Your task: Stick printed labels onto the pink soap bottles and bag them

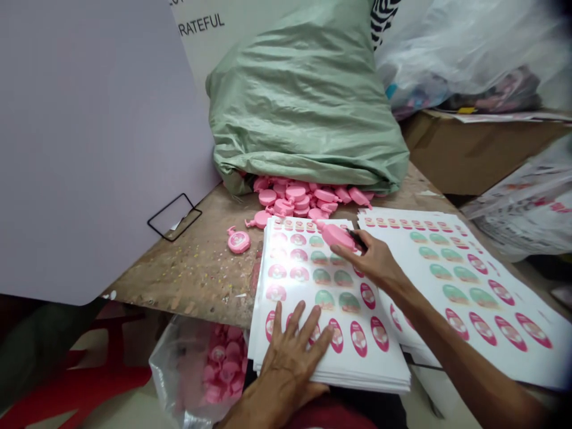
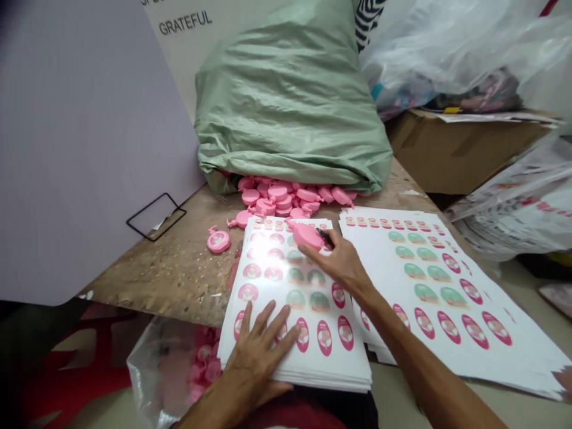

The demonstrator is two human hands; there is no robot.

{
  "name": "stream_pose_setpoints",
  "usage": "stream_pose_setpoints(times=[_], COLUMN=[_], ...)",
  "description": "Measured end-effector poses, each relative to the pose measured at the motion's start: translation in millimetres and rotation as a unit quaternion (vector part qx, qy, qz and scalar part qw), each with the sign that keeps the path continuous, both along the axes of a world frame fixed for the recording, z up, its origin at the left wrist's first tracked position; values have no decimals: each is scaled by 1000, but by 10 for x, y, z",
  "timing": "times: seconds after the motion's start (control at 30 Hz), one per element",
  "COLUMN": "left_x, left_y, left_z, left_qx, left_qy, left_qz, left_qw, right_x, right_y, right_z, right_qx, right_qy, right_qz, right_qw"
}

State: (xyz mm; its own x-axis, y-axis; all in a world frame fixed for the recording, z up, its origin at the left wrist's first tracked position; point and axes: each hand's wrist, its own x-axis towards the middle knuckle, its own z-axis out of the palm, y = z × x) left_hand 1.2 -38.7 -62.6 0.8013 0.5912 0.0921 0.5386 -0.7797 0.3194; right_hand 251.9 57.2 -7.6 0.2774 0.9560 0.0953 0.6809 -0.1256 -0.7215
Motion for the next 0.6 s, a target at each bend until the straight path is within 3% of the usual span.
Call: stream_pose_setpoints(times=[0.07,0.13,0.17,0.23,0.3,0.4,0.5,0.6], left_x=[-7,-19,-19,1,40,50,-62,-203], left_y=[-34,-51,-49,-31,3,90,240,440], left_z=[95,227,297,420,494,524,528,541], left_qx=[-78,-202,-276,-405,-469,-485,-498,-515], left_qy=[-52,-164,-240,-385,-471,-529,-569,-571], left_qz=[16,76,125,232,318,388,384,355], left_qw=[995,963,922,796,676,577,530,531], right_x=[-178,-394,-511,-742,-928,-1019,-904,-798], right_y=[-270,-521,-634,-825,-960,-1053,-1052,-996], right_z=[-28,-58,-68,-76,-72,-83,-166,-278], right_qx=[32,67,82,99,99,73,44,43], right_qy=[14,21,23,22,12,12,-7,-74], right_qz=[15,27,30,41,69,139,134,123], right_qw=[999,997,996,994,993,988,990,989])
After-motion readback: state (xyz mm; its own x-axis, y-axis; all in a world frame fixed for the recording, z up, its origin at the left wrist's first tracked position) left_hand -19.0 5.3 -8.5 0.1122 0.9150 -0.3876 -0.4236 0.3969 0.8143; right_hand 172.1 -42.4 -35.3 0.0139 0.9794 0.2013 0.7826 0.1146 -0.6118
